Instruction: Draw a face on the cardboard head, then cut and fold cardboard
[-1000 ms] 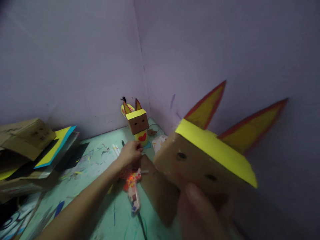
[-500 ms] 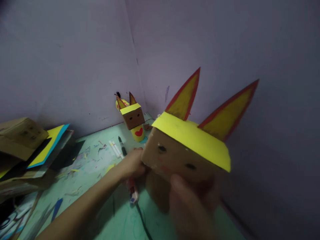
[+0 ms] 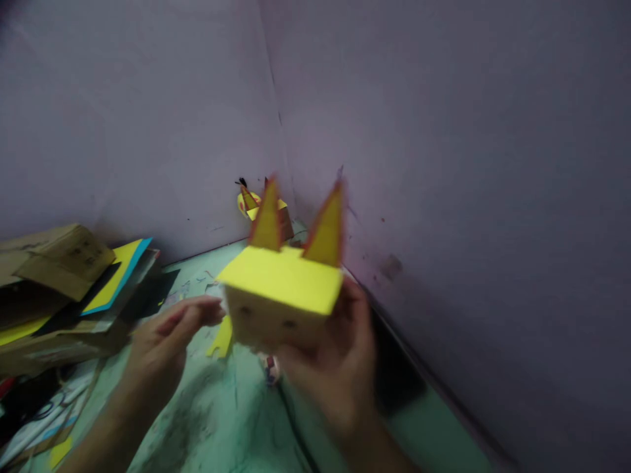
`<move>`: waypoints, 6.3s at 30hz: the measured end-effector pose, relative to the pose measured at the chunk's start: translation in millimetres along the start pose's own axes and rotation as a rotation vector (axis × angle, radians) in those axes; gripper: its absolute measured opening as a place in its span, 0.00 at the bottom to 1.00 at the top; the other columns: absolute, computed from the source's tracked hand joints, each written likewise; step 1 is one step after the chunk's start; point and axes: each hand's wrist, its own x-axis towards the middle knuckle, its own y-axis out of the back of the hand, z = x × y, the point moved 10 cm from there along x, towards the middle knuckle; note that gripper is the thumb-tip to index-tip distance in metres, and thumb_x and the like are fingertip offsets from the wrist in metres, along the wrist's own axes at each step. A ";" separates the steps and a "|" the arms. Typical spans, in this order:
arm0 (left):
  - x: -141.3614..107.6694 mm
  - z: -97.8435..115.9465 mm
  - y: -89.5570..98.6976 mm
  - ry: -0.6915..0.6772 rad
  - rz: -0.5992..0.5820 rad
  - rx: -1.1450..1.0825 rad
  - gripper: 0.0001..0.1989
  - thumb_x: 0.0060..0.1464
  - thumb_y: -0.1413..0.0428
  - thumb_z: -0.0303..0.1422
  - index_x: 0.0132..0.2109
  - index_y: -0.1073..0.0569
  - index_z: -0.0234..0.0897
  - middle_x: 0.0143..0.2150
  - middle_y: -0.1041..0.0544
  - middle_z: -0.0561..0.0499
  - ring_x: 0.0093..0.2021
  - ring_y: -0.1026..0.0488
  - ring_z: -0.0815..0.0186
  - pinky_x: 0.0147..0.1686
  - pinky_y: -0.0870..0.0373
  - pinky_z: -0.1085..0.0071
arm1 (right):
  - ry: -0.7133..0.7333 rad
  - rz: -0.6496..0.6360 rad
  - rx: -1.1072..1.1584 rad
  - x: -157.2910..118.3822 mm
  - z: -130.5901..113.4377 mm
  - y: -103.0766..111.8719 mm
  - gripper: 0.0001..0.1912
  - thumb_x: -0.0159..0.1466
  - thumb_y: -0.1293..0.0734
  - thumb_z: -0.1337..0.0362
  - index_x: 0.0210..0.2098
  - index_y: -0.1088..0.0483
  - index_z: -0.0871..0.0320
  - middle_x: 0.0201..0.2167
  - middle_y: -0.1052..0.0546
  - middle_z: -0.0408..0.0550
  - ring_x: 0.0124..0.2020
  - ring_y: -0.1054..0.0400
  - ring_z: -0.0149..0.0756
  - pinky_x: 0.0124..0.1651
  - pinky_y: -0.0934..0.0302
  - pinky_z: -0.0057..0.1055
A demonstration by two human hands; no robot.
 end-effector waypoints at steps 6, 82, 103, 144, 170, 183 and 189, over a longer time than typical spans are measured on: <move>-95.7 -89.9 35.9 0.464 0.159 -0.679 0.35 0.31 0.32 0.50 0.49 0.25 0.44 0.49 0.21 0.47 0.52 0.28 0.48 0.45 0.27 0.63 | -0.302 -0.418 0.216 -38.3 45.0 -87.1 0.37 0.43 0.23 0.62 0.51 0.37 0.52 0.53 0.28 0.55 0.56 0.35 0.52 0.58 0.42 0.47; -118.9 -113.4 46.5 0.188 0.230 -0.756 0.20 0.51 0.38 0.32 0.52 0.30 0.35 0.48 0.24 0.46 0.48 0.27 0.58 0.50 0.32 0.53 | -0.089 -0.672 -0.014 -65.5 89.5 -115.1 0.26 0.51 0.27 0.63 0.50 0.26 0.49 0.58 0.28 0.50 0.61 0.40 0.51 0.57 0.41 0.50; -120.7 -106.5 30.4 0.328 0.050 -0.640 0.20 0.48 0.36 0.34 0.49 0.28 0.33 0.46 0.22 0.45 0.46 0.25 0.58 0.51 0.32 0.53 | -0.077 -0.747 -0.020 -77.7 89.7 -132.4 0.38 0.50 0.34 0.75 0.60 0.36 0.49 0.62 0.34 0.50 0.61 0.40 0.47 0.54 0.38 0.47; -137.4 -74.2 54.1 0.453 0.304 0.122 0.06 0.42 0.44 0.33 0.25 0.22 0.41 0.23 0.21 0.45 0.26 0.28 0.57 0.27 0.43 0.68 | -0.109 -0.303 -0.050 -65.2 81.8 -101.9 0.37 0.40 0.24 0.66 0.50 0.34 0.55 0.54 0.32 0.57 0.56 0.37 0.54 0.55 0.38 0.49; -153.4 -2.3 83.8 -0.223 0.585 0.276 0.03 0.50 0.44 0.29 0.30 0.27 0.38 0.23 0.27 0.57 0.24 0.30 0.68 0.33 0.33 0.69 | -0.291 -0.342 0.166 -62.6 77.6 -105.1 0.30 0.45 0.23 0.57 0.46 0.31 0.55 0.46 0.23 0.53 0.50 0.30 0.49 0.54 0.38 0.46; -155.6 11.2 57.1 -0.293 0.536 0.551 0.11 0.52 0.50 0.21 0.27 0.26 0.34 0.21 0.23 0.50 0.22 0.27 0.63 0.48 0.36 0.51 | 0.087 -0.265 -0.119 -76.0 56.8 -97.6 0.34 0.46 0.25 0.63 0.51 0.38 0.52 0.50 0.31 0.53 0.49 0.32 0.45 0.49 0.31 0.42; -148.7 1.6 61.6 -0.256 0.488 0.437 0.09 0.47 0.50 0.23 0.24 0.28 0.37 0.20 0.25 0.54 0.21 0.29 0.65 0.44 0.33 0.52 | 0.275 -0.293 -0.169 -84.5 43.2 -98.9 0.31 0.48 0.26 0.66 0.50 0.37 0.51 0.48 0.32 0.50 0.49 0.33 0.42 0.48 0.30 0.38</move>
